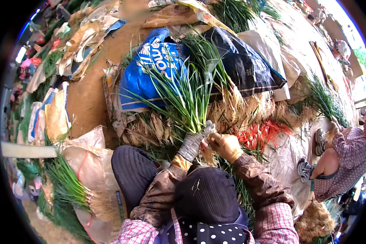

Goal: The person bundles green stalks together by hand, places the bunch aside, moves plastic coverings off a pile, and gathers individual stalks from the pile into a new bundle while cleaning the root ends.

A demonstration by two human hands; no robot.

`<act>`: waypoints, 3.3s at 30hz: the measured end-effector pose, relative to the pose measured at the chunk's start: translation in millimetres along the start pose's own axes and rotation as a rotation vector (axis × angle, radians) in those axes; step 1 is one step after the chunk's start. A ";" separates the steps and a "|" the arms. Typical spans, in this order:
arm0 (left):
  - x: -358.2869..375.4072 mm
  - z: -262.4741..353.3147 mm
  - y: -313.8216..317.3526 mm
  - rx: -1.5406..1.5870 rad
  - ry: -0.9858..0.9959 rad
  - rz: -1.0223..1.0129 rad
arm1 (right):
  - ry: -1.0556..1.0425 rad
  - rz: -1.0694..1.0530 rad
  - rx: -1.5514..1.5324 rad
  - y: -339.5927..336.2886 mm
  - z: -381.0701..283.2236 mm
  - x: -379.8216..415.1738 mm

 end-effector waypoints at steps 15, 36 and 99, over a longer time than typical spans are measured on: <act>-3.0 3.5 -13.2 0.115 0.202 0.013 | 0.376 0.250 -0.055 12.4 57.5 -33.9; -26.8 -15.5 -38.9 0.141 -0.105 0.208 | 0.090 0.024 -0.208 29.4 13.8 -31.2; 7.0 -2.9 -1.2 -0.121 0.115 0.441 | 1.251 0.063 -1.387 122.0 37.7 -19.2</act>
Point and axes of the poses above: each hand's wrist, its own x-axis away from the middle knuckle, its own y-axis out of the palm, z = x × y, the point moved 2 cm from there along -x, towards the middle knuckle, and after that the axes turned 4 degrees about x, right-handed, at the moved point
